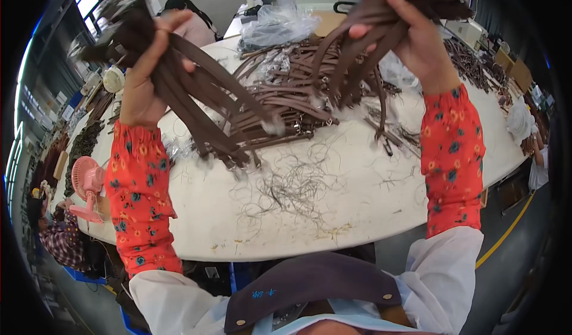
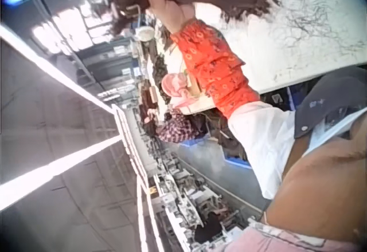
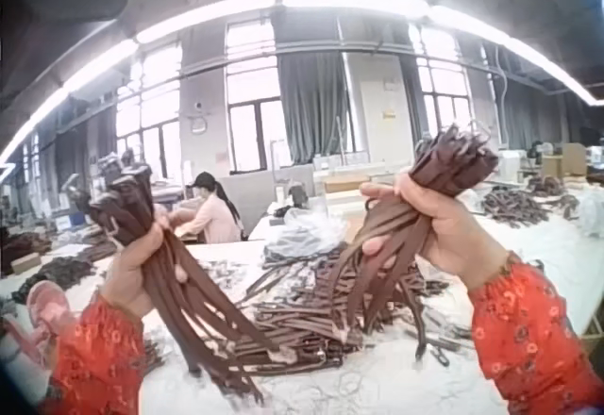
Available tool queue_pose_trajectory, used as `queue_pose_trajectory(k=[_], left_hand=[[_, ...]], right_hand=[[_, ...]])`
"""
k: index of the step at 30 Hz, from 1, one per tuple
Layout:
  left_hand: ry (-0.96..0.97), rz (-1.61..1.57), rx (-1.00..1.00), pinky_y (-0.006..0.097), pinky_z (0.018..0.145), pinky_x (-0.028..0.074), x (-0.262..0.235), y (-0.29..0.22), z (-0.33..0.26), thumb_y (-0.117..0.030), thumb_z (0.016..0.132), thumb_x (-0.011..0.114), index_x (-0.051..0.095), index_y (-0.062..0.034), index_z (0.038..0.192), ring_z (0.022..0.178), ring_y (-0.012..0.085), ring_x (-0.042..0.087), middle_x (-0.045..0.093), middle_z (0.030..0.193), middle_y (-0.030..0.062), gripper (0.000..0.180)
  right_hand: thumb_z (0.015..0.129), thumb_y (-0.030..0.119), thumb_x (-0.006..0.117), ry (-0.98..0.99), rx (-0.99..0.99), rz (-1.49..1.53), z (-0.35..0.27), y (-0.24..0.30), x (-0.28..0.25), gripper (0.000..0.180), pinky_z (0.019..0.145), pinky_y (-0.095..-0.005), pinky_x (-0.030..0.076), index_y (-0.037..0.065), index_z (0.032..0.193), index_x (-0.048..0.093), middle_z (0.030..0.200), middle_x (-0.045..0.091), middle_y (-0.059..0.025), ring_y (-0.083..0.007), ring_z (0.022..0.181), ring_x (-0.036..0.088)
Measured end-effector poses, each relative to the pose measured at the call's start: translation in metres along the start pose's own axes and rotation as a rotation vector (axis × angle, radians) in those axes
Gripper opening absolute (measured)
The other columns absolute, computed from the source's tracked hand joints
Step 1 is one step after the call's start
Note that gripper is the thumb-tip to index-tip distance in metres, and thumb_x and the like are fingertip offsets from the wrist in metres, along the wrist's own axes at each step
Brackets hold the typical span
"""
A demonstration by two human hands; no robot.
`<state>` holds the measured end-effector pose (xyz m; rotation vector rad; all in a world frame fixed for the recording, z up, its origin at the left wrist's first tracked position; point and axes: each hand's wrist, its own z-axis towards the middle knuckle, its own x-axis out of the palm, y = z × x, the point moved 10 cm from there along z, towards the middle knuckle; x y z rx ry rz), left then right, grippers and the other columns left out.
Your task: The person gathers bundles of brown leather straps and uses a metal tool to attach metal hardware to the ends of the straps. They repeatedly pick up straps, align the hardware, and use the tool to secure the components, placing finished items on the table.
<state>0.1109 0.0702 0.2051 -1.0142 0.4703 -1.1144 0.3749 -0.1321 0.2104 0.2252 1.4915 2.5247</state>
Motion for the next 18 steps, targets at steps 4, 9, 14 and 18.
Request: queue_pose_trajectory(k=[4,9,14,18], left_hand=[[-0.200,0.602,-0.067,0.038,0.086,0.060,-0.047,-0.003,0.002,-0.025,0.100,0.065,0.058,-0.0100,0.121,0.101,0.0188,0.068,0.064,0.131,0.0108,0.027],[-0.079,0.144,-0.134,0.037,0.091,0.057,-0.044,0.020,0.005,-0.026,0.101,0.063,0.058,-0.0109,0.125,0.104,0.0214,0.068,0.068,0.125,0.0074,0.029],[0.060,0.214,-0.030,0.041,0.086,0.059,-0.001,-0.004,-0.009,-0.025,0.101,0.062,0.058,-0.0096,0.121,0.109,0.0241,0.067,0.069,0.120,0.0097,0.025],[-0.137,0.566,-0.171,0.050,0.083,0.061,-0.040,0.012,0.011,-0.034,0.103,0.059,0.057,-0.0068,0.122,0.101,0.0278,0.071,0.071,0.117,0.0115,0.033]], right_hand=[[0.096,0.046,0.066,-0.211,0.034,-0.357,0.009,-0.028,-0.014,0.044,0.084,-0.0420,0.062,0.010,0.123,0.064,0.118,0.069,-0.0155,-0.0267,0.095,0.074],[0.099,0.044,0.061,-0.139,0.134,-0.092,0.010,-0.038,-0.029,0.040,0.081,-0.0380,0.062,0.009,0.119,0.062,0.123,0.067,-0.0121,-0.0292,0.097,0.074],[0.100,0.042,0.061,0.006,0.010,-0.100,0.001,-0.001,0.009,0.045,0.074,-0.0407,0.063,0.004,0.123,0.062,0.121,0.067,-0.0110,-0.0212,0.092,0.073],[0.101,0.040,0.060,-0.215,0.063,-0.428,0.008,-0.011,-0.014,0.040,0.070,-0.0328,0.060,0.005,0.120,0.066,0.109,0.070,-0.0054,-0.0157,0.087,0.070]])
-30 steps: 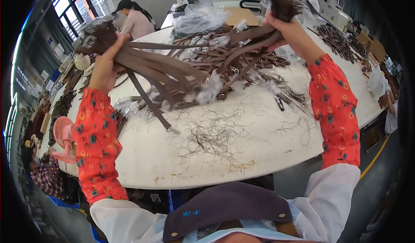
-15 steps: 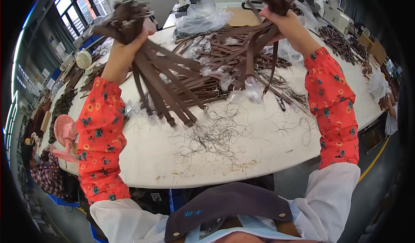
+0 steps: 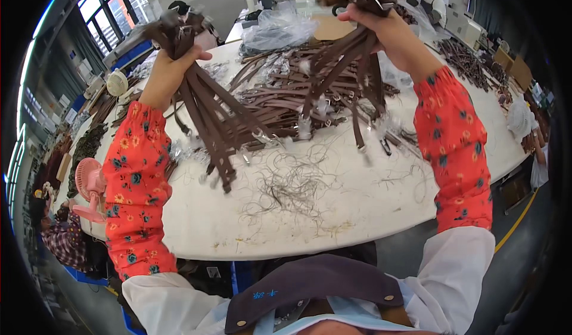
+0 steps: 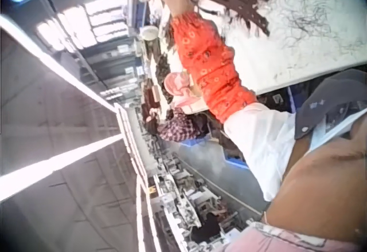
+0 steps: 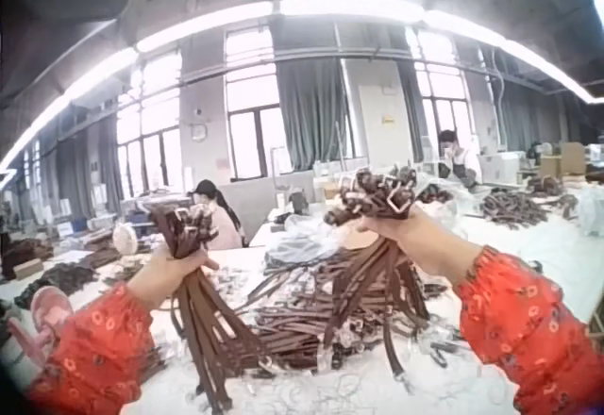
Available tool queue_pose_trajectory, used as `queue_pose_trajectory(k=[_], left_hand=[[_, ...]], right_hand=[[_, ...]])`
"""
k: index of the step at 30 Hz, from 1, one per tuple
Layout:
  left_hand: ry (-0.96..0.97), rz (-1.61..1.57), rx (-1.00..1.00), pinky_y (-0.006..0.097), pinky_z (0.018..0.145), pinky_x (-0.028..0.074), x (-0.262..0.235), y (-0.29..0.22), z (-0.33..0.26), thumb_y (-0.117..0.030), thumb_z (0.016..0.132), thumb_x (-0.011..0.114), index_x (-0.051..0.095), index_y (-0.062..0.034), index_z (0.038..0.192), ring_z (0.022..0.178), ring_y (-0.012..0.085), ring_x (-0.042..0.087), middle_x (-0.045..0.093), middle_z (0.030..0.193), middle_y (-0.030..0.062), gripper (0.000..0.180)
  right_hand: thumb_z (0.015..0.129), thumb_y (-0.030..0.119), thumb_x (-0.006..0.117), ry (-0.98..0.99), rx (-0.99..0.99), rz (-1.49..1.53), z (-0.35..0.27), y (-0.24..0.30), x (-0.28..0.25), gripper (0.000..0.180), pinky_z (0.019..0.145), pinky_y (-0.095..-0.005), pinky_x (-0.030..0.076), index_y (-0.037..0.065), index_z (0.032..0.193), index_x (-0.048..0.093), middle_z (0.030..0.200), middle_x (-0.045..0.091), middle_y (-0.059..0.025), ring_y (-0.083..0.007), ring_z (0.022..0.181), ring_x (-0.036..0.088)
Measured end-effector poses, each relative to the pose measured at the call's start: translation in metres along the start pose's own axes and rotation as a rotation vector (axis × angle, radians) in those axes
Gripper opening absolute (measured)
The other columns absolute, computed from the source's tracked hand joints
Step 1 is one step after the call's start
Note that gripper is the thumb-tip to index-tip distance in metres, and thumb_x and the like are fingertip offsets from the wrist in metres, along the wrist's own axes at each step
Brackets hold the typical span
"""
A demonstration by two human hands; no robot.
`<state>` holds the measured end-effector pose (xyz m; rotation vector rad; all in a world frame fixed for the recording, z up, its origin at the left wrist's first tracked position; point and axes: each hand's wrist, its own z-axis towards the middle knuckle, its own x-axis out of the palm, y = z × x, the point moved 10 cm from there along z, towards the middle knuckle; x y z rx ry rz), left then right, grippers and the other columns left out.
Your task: The person gathers bundles of brown leather straps and uses a metal tool to attach metal hardware to the ends of the straps. They repeatedly pick up straps, align the hardware, and use the tool to secure the components, placing finished items on the table.
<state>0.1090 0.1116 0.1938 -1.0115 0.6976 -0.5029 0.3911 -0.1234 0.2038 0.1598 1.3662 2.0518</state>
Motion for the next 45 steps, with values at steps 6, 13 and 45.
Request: queue_pose_trajectory(k=[6,13,45], left_hand=[[0.067,0.096,0.146,0.039,0.080,0.062,0.012,-0.039,-0.016,-0.032,0.102,0.061,0.054,-0.0085,0.125,0.099,0.0244,0.071,0.071,0.116,0.0101,0.034],[-0.024,0.137,0.182,0.041,0.083,0.061,0.017,-0.044,0.006,-0.035,0.102,0.060,0.059,-0.0046,0.116,0.102,0.0246,0.070,0.071,0.118,0.0151,0.033],[0.377,-0.621,0.214,0.040,0.101,0.050,0.121,-0.026,-0.022,-0.042,0.095,0.067,0.052,-0.0047,0.136,0.120,0.0229,0.059,0.061,0.128,0.0092,0.058]], right_hand=[[0.102,0.040,0.057,0.035,0.115,-0.026,0.000,-0.018,-0.004,0.047,0.067,-0.0354,0.063,0.004,0.132,0.061,0.109,0.073,-0.0135,-0.0209,0.088,0.074],[0.102,0.043,0.057,0.037,0.043,-0.208,0.007,0.015,0.014,0.039,0.061,-0.0290,0.062,0.006,0.113,0.064,0.103,0.073,-0.0120,-0.0169,0.086,0.074],[0.090,0.070,0.053,-0.271,-0.997,-0.646,-0.014,0.122,0.141,0.062,0.076,-0.0475,0.046,0.013,0.092,0.077,0.083,0.064,-0.0161,-0.0361,0.081,0.063]])
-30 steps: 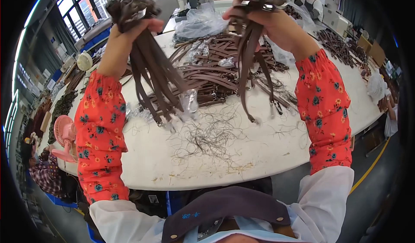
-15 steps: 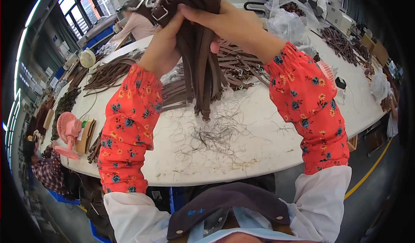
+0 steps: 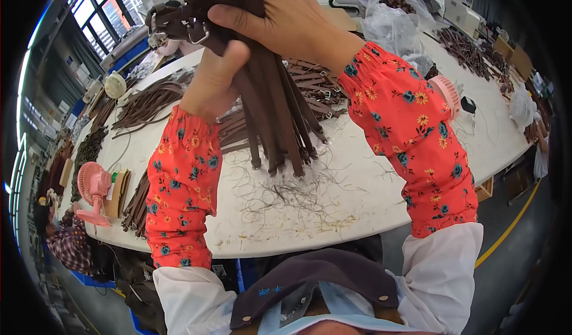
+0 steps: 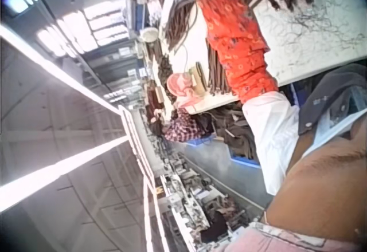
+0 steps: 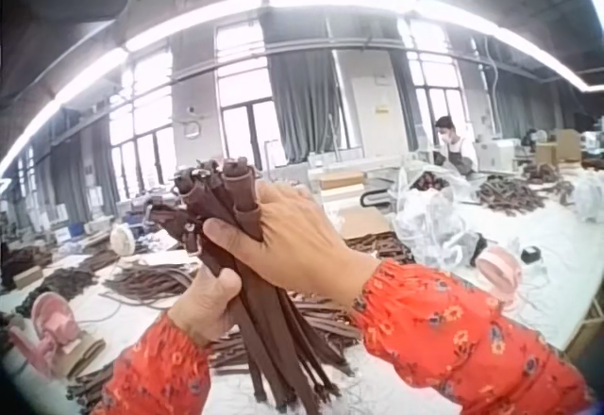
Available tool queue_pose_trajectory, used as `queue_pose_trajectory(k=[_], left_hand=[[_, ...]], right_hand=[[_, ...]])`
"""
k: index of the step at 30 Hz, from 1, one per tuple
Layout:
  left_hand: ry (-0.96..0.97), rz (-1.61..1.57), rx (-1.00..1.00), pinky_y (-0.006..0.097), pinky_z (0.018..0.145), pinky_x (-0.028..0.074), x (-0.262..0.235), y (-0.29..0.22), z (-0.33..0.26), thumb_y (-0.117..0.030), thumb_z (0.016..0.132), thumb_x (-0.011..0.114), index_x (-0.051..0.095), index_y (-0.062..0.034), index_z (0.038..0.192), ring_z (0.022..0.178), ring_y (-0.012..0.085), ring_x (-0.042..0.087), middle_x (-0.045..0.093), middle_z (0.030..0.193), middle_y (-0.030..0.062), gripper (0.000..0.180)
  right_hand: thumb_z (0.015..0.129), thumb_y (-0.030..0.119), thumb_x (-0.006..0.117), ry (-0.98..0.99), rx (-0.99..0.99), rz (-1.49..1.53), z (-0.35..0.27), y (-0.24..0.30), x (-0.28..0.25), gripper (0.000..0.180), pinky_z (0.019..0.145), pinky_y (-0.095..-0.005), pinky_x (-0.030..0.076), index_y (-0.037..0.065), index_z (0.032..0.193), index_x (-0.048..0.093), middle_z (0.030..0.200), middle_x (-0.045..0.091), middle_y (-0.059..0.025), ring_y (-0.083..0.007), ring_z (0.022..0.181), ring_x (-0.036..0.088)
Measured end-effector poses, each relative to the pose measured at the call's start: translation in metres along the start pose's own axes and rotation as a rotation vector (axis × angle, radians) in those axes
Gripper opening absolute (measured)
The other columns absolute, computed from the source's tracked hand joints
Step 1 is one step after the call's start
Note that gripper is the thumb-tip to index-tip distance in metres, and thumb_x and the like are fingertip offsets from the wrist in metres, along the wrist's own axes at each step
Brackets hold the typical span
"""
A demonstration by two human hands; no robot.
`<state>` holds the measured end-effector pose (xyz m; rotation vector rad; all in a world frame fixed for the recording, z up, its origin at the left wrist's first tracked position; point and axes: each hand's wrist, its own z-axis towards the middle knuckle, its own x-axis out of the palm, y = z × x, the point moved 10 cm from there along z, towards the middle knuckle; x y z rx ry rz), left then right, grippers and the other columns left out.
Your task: The person gathers bundles of brown leather straps and uses a metal tool to attach metal hardware to the ends of the straps. They repeatedly pick up straps, align the hardware, and use the tool to secure the components, placing finished items on the table.
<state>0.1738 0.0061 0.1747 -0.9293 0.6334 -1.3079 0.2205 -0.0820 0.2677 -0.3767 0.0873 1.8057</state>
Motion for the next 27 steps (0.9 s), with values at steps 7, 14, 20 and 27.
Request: queue_pose_trajectory(k=[7,14,20,27], left_hand=[[-0.231,0.123,-0.095,0.033,0.076,0.056,0.006,0.006,-0.002,-0.006,0.084,0.077,0.064,-0.0021,0.115,0.083,0.0176,0.066,0.068,0.094,0.0063,0.033],[-0.534,-0.155,-0.053,0.035,0.072,0.058,-0.048,-0.011,-0.002,-0.004,0.087,0.073,0.065,-0.0012,0.107,0.080,0.0189,0.067,0.067,0.090,0.0079,0.022],[-0.719,-0.343,-0.036,0.035,0.068,0.057,-0.110,-0.013,-0.010,-0.002,0.084,0.074,0.065,-0.0005,0.092,0.076,0.0221,0.067,0.067,0.084,0.0106,0.012],[-0.820,-0.376,0.058,0.039,0.070,0.058,-0.148,-0.024,-0.021,0.001,0.084,0.071,0.063,0.0017,0.091,0.075,0.0251,0.067,0.067,0.082,0.0124,0.011]], right_hand=[[0.089,0.073,0.056,0.291,0.548,0.719,-0.041,-0.042,0.041,0.074,0.093,-0.0415,0.045,0.013,0.131,0.061,0.118,0.063,-0.0122,-0.0260,0.114,0.059],[0.100,0.067,0.042,0.681,1.111,1.410,-0.216,0.008,0.097,0.078,0.103,-0.0312,0.045,0.003,0.144,0.051,0.136,0.061,-0.0091,-0.0153,0.119,0.058],[0.099,0.071,0.036,0.511,1.613,1.687,-0.303,0.038,0.102,0.075,0.099,-0.0436,0.048,0.013,0.144,0.052,0.137,0.060,-0.0071,-0.0214,0.118,0.061],[0.103,0.063,0.038,0.403,1.507,2.670,-0.312,0.132,0.102,0.064,0.069,-0.0317,0.045,0.008,0.130,0.055,0.095,0.057,-0.0034,-0.0162,0.076,0.054]])
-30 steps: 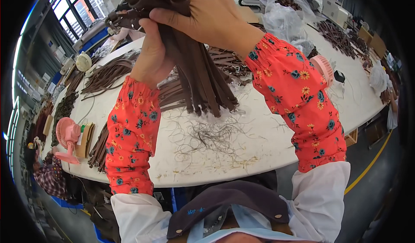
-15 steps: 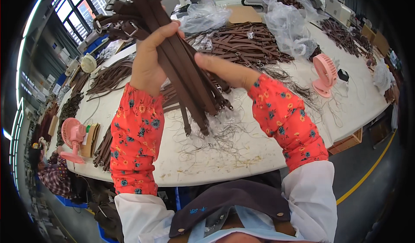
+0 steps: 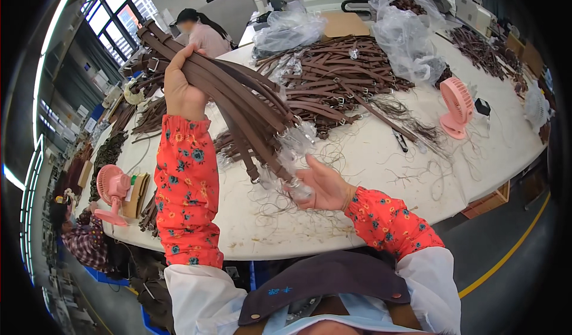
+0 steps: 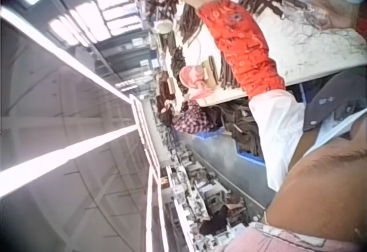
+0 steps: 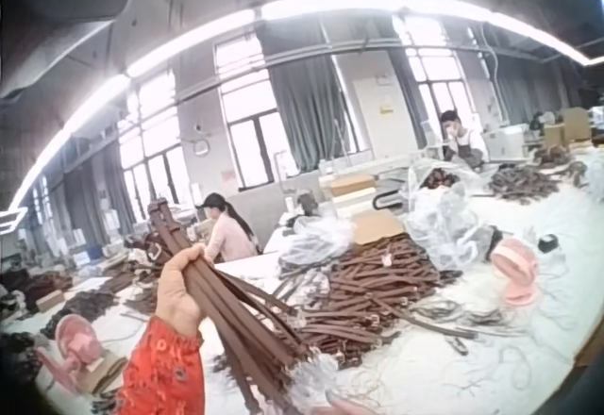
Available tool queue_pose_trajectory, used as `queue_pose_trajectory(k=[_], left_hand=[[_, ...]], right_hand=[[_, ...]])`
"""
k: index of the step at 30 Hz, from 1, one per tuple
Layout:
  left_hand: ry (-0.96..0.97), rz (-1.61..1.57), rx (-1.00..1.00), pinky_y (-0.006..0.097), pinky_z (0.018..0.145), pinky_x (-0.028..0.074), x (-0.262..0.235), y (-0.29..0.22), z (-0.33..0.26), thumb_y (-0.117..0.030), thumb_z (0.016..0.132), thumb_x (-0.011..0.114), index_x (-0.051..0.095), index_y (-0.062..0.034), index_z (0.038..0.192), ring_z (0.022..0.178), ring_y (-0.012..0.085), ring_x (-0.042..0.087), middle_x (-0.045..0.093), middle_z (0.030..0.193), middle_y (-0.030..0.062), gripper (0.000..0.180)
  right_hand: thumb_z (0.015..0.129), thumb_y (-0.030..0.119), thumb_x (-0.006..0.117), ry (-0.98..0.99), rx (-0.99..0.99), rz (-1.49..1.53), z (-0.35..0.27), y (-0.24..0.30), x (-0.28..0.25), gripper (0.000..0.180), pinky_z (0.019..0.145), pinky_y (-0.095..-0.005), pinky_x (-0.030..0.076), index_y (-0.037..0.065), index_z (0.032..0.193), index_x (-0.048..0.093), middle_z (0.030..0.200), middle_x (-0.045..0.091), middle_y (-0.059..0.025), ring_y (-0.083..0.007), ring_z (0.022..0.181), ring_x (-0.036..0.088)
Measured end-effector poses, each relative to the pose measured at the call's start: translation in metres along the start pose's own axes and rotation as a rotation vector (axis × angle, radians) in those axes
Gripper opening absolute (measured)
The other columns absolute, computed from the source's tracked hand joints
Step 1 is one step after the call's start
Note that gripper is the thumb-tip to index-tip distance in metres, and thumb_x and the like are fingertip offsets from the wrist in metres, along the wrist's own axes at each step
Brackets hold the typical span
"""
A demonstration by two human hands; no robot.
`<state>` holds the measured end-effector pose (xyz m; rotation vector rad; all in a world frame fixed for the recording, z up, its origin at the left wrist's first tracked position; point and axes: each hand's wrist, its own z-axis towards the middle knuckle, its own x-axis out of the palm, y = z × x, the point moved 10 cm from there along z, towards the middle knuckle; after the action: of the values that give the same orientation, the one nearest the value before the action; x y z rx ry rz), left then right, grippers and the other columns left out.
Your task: The person gathers bundles of brown leather straps and uses a metal tool to attach metal hardware to the ends of the straps. They repeatedly pick up straps, align the hardware, and use the tool to secure the components, placing finished items on the table.
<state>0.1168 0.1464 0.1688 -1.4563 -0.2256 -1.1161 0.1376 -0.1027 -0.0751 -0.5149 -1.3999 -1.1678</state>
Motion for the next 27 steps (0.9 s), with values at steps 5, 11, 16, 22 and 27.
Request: queue_pose_trajectory(k=[5,11,16,22,27], left_hand=[[-0.056,0.024,0.057,0.040,0.074,0.057,-0.009,-0.007,0.001,0.002,0.083,0.071,0.064,0.0015,0.092,0.076,0.0256,0.067,0.068,0.084,0.0132,0.012],[-0.147,0.020,0.113,0.040,0.076,0.056,-0.026,-0.019,-0.001,0.002,0.082,0.072,0.064,-0.0006,0.091,0.078,0.0250,0.068,0.069,0.085,0.0114,0.012],[-0.147,0.080,0.146,0.040,0.077,0.055,-0.044,-0.031,0.001,0.001,0.082,0.072,0.065,-0.0025,0.091,0.080,0.0243,0.068,0.069,0.086,0.0095,0.012],[-0.140,0.056,0.120,0.038,0.078,0.055,-0.051,-0.036,-0.001,0.000,0.085,0.070,0.064,-0.0007,0.099,0.081,0.0230,0.067,0.068,0.084,0.0087,0.015],[-0.086,0.054,0.054,0.039,0.076,0.057,-0.031,-0.012,-0.019,0.001,0.087,0.069,0.065,0.0016,0.096,0.080,0.0247,0.067,0.069,0.087,0.0118,0.011]], right_hand=[[0.108,0.032,0.049,-0.361,-0.122,-0.418,-0.029,0.021,-0.020,0.024,0.045,-0.0226,0.019,0.010,0.098,0.053,0.062,0.030,0.0090,-0.0046,0.047,0.022],[0.107,0.031,0.052,-0.434,-0.346,-0.654,-0.081,0.084,0.020,0.023,0.044,-0.0242,0.019,0.012,0.094,0.051,0.058,0.025,0.0097,-0.0042,0.045,0.020],[0.108,0.030,0.051,-0.447,-0.606,-0.820,-0.149,0.155,0.055,0.022,0.045,-0.0225,0.019,0.010,0.098,0.053,0.060,0.026,0.0096,-0.0033,0.047,0.022],[0.101,0.030,0.062,-1.428,-0.124,-2.702,-0.238,0.234,-0.008,0.036,0.063,-0.0391,0.051,0.002,0.122,0.057,0.079,0.067,-0.0041,-0.0246,0.069,0.064],[0.092,0.039,0.072,-0.762,-0.337,-2.266,-0.124,0.175,0.037,0.074,0.111,-0.0424,0.040,-0.003,0.145,0.043,0.148,0.047,-0.0230,-0.0354,0.138,0.046]])
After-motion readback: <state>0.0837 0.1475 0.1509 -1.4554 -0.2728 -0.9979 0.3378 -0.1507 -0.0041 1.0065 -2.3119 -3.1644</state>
